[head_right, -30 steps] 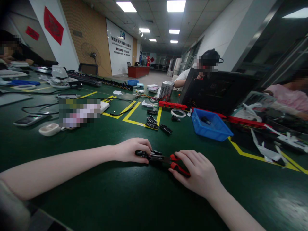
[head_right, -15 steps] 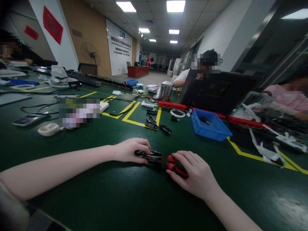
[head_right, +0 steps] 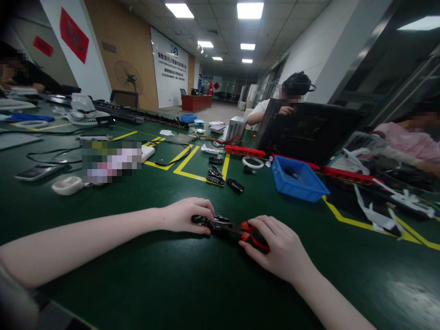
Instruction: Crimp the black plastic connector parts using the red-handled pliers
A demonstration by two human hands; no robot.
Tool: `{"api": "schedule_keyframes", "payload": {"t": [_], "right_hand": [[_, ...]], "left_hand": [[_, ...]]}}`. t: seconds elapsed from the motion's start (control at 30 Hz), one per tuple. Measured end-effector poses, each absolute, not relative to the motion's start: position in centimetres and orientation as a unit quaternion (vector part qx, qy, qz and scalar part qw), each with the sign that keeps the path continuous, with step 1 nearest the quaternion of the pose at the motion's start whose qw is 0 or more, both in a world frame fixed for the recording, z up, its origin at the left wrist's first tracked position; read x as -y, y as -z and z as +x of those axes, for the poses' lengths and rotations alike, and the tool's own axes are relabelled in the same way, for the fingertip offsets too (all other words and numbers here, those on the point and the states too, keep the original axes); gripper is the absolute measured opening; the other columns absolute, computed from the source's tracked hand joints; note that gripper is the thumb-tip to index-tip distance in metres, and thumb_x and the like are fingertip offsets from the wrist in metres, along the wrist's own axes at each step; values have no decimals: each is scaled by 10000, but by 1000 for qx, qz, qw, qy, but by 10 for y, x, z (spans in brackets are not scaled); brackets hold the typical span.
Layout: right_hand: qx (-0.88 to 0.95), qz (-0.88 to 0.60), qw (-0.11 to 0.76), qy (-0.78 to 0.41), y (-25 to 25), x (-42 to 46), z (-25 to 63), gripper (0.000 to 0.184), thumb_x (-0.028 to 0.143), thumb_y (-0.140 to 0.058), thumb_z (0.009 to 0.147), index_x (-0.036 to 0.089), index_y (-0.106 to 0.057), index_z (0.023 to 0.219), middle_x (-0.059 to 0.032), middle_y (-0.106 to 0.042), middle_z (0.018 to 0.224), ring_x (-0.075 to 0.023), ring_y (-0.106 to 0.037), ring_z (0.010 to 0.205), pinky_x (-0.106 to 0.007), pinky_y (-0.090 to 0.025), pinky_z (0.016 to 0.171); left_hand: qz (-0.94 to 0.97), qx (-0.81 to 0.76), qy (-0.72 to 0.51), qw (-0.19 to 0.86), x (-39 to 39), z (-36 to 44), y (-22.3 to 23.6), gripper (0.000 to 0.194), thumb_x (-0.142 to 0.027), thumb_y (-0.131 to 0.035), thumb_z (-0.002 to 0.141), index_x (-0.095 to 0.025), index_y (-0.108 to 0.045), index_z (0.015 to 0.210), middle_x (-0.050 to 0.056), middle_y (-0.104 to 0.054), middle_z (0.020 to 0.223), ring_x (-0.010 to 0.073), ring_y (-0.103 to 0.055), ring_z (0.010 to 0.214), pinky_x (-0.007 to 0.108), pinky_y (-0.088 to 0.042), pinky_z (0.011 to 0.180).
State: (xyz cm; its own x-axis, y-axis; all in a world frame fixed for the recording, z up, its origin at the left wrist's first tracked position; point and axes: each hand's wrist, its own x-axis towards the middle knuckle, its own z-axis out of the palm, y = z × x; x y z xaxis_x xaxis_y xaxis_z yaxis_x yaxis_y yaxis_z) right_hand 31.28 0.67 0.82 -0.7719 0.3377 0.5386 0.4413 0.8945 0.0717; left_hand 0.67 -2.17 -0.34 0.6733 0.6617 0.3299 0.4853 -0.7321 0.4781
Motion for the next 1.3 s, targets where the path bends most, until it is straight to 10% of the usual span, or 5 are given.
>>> {"api": "schedule_keyframes", "payload": {"t": [1.3], "right_hand": [[939, -207, 266, 68, -12, -3, 309, 267, 359, -651, 874, 188, -626, 1078, -94, -712, 964, -205, -694, 793, -315, -589, 668]], "left_hand": [[894, -324, -249, 182, 24, 8, 3, 204, -319, -725, 883, -178, -695, 1028, 69, -644, 1116, 211, -641, 993, 287, -484, 842]]}}
